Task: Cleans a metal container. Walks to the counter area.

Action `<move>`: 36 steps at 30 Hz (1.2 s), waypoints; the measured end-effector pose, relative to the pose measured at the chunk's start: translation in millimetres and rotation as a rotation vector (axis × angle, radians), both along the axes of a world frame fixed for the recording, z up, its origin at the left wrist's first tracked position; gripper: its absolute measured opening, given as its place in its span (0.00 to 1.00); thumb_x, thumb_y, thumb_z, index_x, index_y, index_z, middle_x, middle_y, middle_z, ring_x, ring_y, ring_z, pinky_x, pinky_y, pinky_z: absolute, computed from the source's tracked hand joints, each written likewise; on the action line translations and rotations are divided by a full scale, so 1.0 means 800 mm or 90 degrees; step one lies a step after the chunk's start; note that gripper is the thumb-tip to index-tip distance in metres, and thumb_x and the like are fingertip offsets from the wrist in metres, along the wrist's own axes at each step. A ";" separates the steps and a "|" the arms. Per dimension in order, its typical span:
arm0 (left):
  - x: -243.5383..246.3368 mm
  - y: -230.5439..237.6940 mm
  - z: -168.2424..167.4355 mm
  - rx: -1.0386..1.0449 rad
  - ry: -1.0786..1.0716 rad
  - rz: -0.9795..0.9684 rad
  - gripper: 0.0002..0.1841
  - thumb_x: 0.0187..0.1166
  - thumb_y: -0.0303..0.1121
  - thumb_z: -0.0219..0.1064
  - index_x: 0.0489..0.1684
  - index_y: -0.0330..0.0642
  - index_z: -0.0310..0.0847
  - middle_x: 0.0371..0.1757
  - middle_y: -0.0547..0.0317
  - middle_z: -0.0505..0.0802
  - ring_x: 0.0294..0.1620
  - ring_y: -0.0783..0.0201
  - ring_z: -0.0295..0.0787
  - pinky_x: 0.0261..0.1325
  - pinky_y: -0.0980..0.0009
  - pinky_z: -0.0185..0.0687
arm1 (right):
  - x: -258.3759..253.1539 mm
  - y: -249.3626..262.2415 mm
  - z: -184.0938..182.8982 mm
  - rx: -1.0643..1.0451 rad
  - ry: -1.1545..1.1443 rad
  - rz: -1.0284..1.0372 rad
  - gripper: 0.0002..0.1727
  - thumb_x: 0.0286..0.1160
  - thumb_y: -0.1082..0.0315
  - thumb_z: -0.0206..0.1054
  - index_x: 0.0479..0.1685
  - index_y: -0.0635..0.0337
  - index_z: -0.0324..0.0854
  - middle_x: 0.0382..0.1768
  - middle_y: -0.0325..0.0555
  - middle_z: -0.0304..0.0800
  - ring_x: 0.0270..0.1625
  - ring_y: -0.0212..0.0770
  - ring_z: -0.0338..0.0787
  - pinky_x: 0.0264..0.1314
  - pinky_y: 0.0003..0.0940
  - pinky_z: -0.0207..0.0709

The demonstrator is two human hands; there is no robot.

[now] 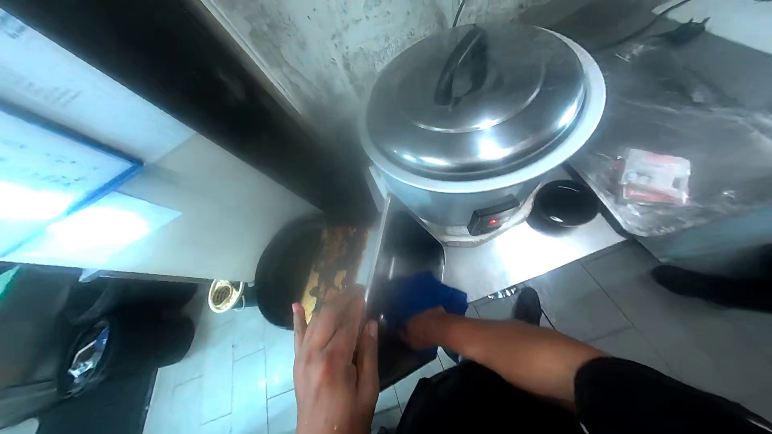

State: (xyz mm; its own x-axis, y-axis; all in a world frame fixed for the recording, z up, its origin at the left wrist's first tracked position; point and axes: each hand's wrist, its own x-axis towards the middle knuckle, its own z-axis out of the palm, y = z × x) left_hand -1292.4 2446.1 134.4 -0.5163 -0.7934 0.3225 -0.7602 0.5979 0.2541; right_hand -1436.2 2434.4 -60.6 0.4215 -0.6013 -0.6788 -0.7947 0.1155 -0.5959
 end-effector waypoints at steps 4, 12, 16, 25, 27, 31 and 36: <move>-0.001 0.001 -0.002 0.020 0.016 -0.001 0.20 0.85 0.42 0.59 0.62 0.44 0.91 0.68 0.56 0.91 0.74 0.58 0.85 0.88 0.30 0.55 | 0.010 0.013 0.017 -0.037 -0.242 -0.049 0.39 0.93 0.42 0.46 0.46 0.75 0.86 0.50 0.73 0.90 0.60 0.70 0.88 0.66 0.72 0.74; 0.001 0.003 0.004 0.068 0.015 -0.009 0.19 0.86 0.39 0.60 0.62 0.38 0.90 0.67 0.48 0.91 0.74 0.61 0.83 0.91 0.36 0.51 | 0.038 -0.061 0.038 -0.524 -0.364 -0.047 0.26 0.80 0.50 0.66 0.63 0.63 0.86 0.61 0.63 0.90 0.67 0.61 0.88 0.71 0.65 0.76; 0.004 -0.004 0.006 0.086 0.012 -0.013 0.19 0.88 0.41 0.59 0.61 0.37 0.88 0.66 0.50 0.90 0.77 0.66 0.79 0.93 0.44 0.48 | 0.077 -0.065 -0.053 -0.314 -0.280 -0.315 0.33 0.88 0.43 0.48 0.70 0.61 0.83 0.71 0.62 0.86 0.79 0.61 0.80 0.81 0.69 0.67; -0.002 0.002 0.004 0.103 0.051 -0.020 0.21 0.88 0.39 0.59 0.64 0.29 0.85 0.67 0.45 0.87 0.77 0.67 0.75 0.91 0.53 0.50 | 0.039 -0.079 0.060 -0.364 -0.325 0.067 0.27 0.83 0.49 0.65 0.65 0.65 0.83 0.63 0.67 0.87 0.69 0.68 0.84 0.67 0.76 0.72; 0.001 0.001 0.004 0.101 0.030 -0.021 0.22 0.89 0.40 0.58 0.65 0.29 0.84 0.67 0.43 0.87 0.78 0.65 0.75 0.92 0.51 0.47 | 0.021 -0.106 0.068 -0.355 -0.329 0.035 0.28 0.83 0.51 0.66 0.67 0.67 0.81 0.66 0.69 0.85 0.72 0.68 0.82 0.71 0.74 0.68; 0.006 -0.006 0.003 0.095 0.023 -0.032 0.20 0.89 0.41 0.57 0.64 0.35 0.86 0.68 0.49 0.88 0.80 0.67 0.75 0.94 0.46 0.42 | 0.026 -0.118 -0.011 -0.313 -0.271 -0.138 0.32 0.92 0.47 0.46 0.70 0.65 0.82 0.68 0.68 0.86 0.77 0.68 0.80 0.79 0.72 0.65; 0.004 -0.009 0.001 0.086 0.034 -0.041 0.21 0.89 0.41 0.57 0.63 0.34 0.86 0.66 0.47 0.89 0.79 0.66 0.76 0.93 0.44 0.42 | 0.065 -0.086 -0.036 -0.233 -0.289 -0.418 0.34 0.94 0.48 0.37 0.76 0.62 0.79 0.74 0.62 0.83 0.81 0.61 0.78 0.83 0.66 0.65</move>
